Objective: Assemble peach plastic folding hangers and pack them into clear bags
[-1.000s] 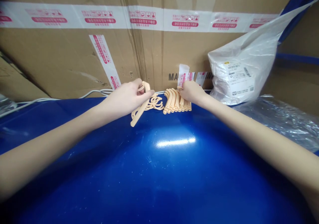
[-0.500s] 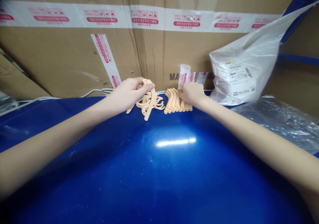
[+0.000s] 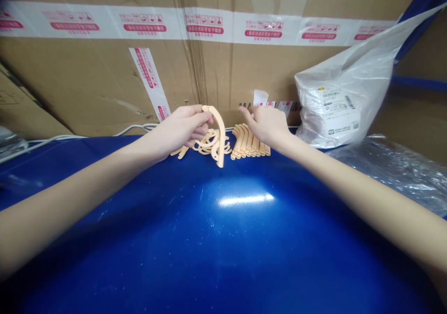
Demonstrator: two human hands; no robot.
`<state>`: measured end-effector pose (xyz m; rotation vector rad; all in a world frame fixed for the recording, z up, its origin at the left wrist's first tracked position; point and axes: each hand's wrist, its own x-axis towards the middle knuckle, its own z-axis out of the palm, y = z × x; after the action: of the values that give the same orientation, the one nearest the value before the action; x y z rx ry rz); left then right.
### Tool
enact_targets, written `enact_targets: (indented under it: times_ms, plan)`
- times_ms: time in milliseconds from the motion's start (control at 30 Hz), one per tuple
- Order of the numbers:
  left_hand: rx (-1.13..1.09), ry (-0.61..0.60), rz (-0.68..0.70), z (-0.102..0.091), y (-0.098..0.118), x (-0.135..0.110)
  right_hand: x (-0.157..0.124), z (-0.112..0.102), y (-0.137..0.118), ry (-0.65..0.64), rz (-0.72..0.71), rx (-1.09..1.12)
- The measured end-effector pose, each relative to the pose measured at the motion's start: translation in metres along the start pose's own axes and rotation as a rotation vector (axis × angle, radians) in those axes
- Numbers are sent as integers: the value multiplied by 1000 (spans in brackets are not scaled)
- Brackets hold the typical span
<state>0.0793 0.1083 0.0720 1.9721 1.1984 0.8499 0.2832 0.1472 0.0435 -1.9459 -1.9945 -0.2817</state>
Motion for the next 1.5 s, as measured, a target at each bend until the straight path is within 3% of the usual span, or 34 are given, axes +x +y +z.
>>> enact_targets:
  times_ms: [67,133,233,400,533,633,767,900,1033,1233,1300,1367,1433,1500]
  plan:
    - [-134,-20,-60,-1,4,-2,-8,-10,-11,-51,-115,415]
    - [-223,-52,-67,-2,6,-3,-17,-20,-22,-208,-254,819]
    - [-209,-81,9,-6,4,-3,-27,-31,-31,-314,-348,1042]
    - [-2,54,131,-18,0,1,-27,-48,-26,-152,-253,942]
    - [199,67,181,-26,-1,3,-26,-60,-19,106,-355,626]
    - [233,54,264,-26,-2,3,-28,-66,-17,214,-409,343]
    - [306,132,426,-21,-3,0,-31,-63,-21,248,-427,-68]
    - [511,195,470,-15,-7,-1,-31,-55,-26,115,-421,-327]
    - [633,237,457,-7,-20,2,-30,-50,-28,51,-502,-234]
    - [753,325,429,10,-32,-4,-32,-42,-32,20,-471,-187]
    - [763,312,474,14,-27,-10,-29,-40,-30,-47,-432,34]
    - [702,284,484,17,-18,-13,-23,-40,-25,-95,-299,345]
    - [560,259,368,16,-12,-8,-16,-41,-19,-97,-156,579]
    - [411,208,161,11,-12,6,-12,-44,-13,-75,-77,682]
